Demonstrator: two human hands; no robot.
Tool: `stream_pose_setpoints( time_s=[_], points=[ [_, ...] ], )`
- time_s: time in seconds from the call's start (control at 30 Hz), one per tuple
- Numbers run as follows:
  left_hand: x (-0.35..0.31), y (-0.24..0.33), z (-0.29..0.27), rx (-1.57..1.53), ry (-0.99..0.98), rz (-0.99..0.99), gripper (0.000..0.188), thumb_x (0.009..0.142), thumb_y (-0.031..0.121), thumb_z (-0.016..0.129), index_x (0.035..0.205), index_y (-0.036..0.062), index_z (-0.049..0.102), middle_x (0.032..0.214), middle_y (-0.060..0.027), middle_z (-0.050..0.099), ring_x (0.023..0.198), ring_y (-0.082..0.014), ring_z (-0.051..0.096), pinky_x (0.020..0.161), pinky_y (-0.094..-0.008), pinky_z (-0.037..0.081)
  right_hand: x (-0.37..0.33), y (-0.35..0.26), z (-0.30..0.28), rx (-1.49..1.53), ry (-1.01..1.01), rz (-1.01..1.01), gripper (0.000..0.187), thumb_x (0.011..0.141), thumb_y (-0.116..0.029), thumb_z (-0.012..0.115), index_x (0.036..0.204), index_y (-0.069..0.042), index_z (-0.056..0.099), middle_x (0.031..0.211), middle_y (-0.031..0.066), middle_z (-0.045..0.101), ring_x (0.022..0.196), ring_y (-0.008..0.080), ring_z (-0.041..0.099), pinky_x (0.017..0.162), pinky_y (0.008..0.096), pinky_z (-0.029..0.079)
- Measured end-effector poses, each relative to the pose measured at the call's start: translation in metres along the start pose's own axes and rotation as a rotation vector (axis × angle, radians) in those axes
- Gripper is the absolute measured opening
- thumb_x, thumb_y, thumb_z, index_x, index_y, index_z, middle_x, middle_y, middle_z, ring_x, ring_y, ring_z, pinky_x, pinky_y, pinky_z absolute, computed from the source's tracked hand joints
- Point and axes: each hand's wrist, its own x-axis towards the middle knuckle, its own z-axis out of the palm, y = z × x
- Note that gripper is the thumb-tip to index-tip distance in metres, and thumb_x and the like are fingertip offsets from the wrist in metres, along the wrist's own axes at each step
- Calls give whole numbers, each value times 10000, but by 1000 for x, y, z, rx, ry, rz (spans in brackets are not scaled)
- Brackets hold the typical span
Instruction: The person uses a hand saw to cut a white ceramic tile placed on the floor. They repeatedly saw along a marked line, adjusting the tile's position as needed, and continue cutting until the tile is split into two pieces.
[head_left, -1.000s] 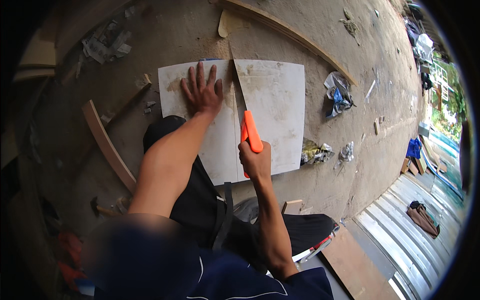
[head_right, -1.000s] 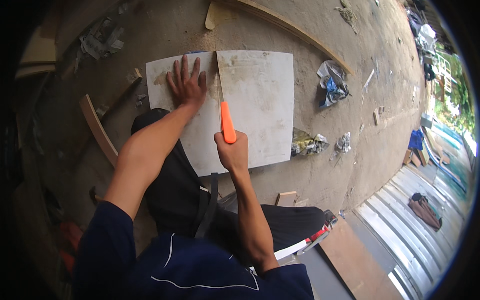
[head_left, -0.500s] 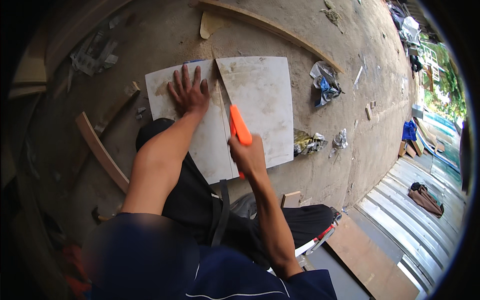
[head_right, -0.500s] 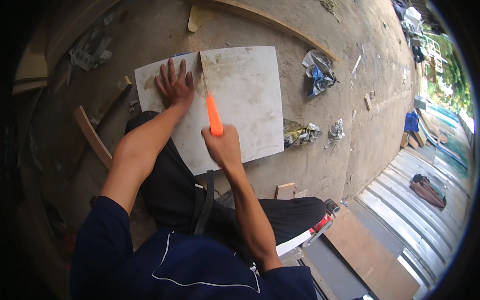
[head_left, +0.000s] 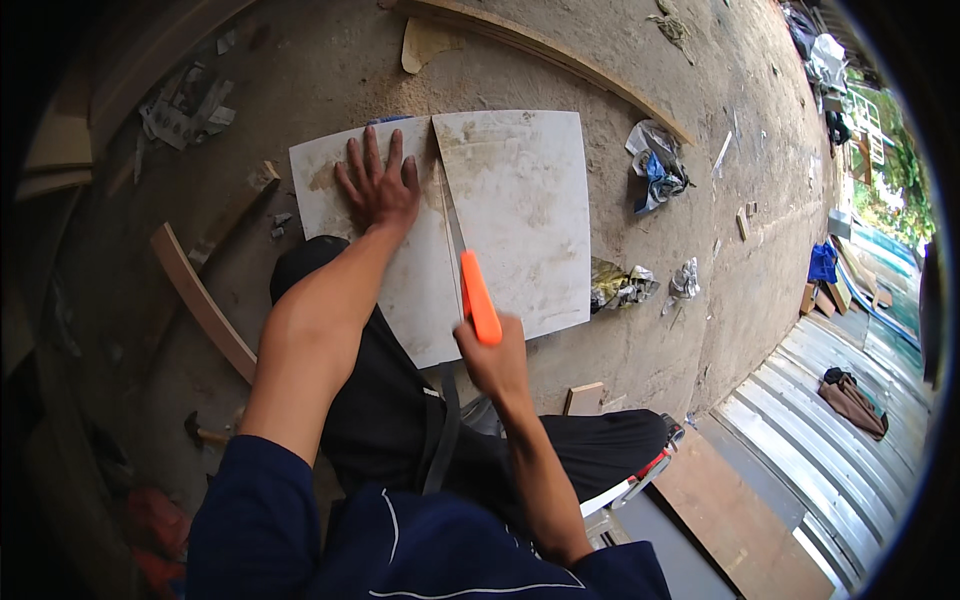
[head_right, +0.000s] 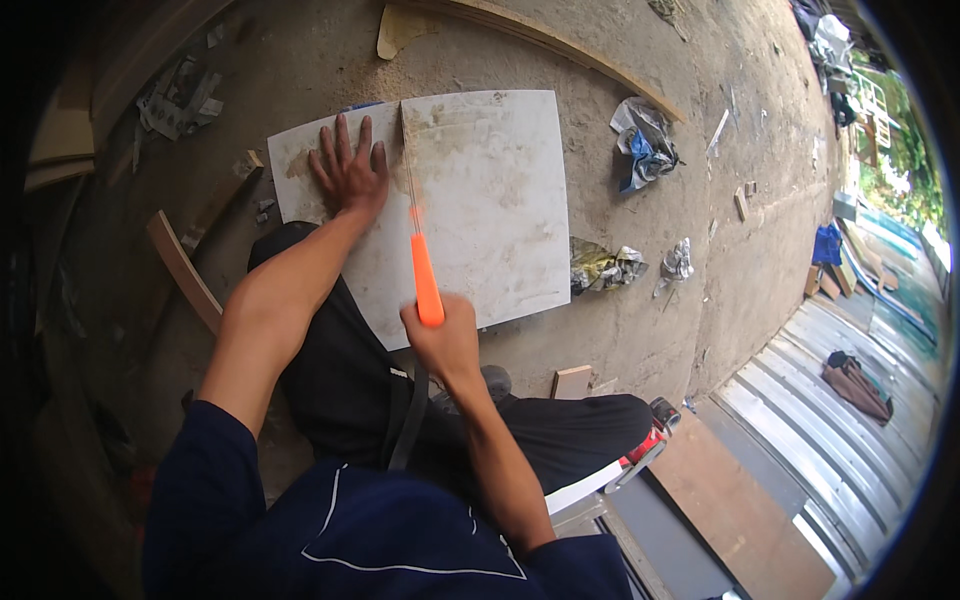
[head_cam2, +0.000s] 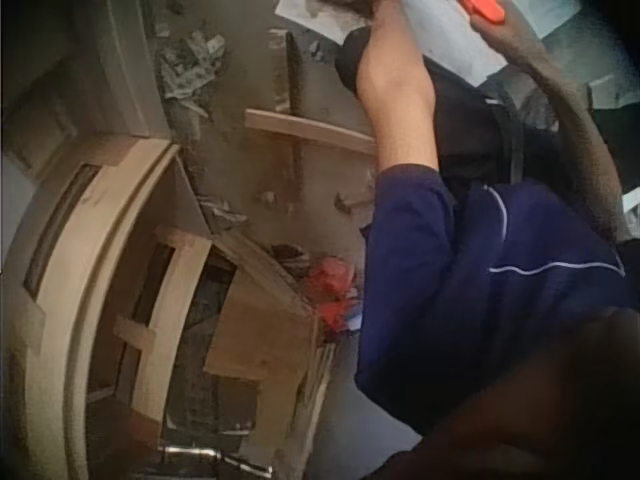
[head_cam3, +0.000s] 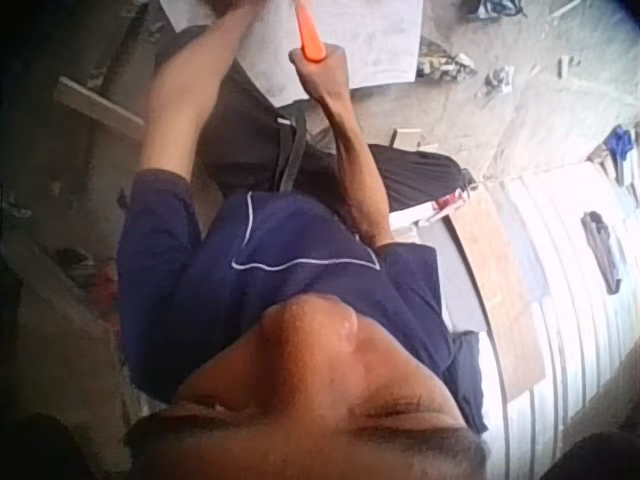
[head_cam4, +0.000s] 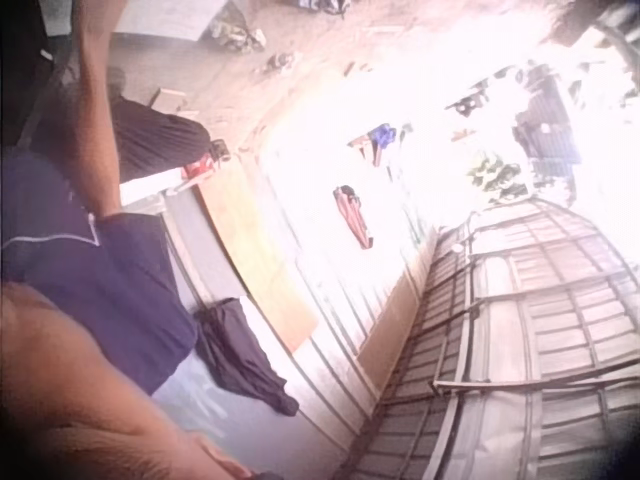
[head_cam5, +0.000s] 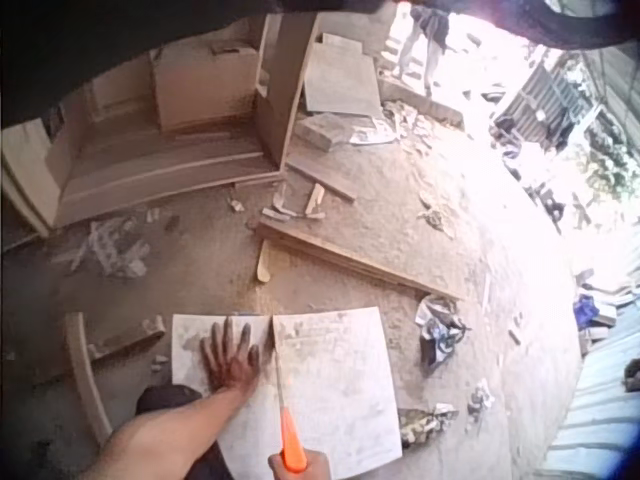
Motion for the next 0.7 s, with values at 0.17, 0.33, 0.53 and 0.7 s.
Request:
stream_pose_setpoints(
  time_s=[0.17, 0.33, 0.53, 0.7],
  points=[
    [0, 6, 2, -15, 29, 12, 492, 955, 466, 331, 1433, 347, 343, 1562, -21, 145, 1431, -282, 116, 1127, -542, 38, 21, 7, -8, 32, 11, 85, 258, 743, -128, 597, 588, 48, 492, 473, 85, 452, 457, 138, 418, 477, 330, 373],
    [-1, 14, 4, -27, 13, 41, 488, 952, 461, 343, 1426, 342, 358, 1557, -22, 162, 1426, -278, 136, 1124, -542, 50, 65, 1, 4, 61, 16, 129, 311, 753, -175, 595, 586, 59, 475, 448, 114, 409, 429, 149, 383, 456, 359, 347],
    [3, 5, -5, 26, 18, 1, 486, 956, 456, 350, 1430, 350, 346, 1552, -16, 179, 1425, -270, 144, 1130, -527, 55, -40, 33, -2, 79, -12, 74, 206, 737, -91, 606, 607, 31, 502, 495, 113, 471, 461, 153, 469, 497, 316, 410],
    [-3, 19, 3, 1, 18, 33, 487, 959, 459, 338, 1434, 352, 336, 1557, -13, 163, 1429, -269, 130, 1132, -527, 40, 39, 35, 5, 21, 47, 6, 257, 752, -116, 589, 587, 38, 465, 484, 113, 441, 454, 141, 388, 468, 343, 357]
  ],
)
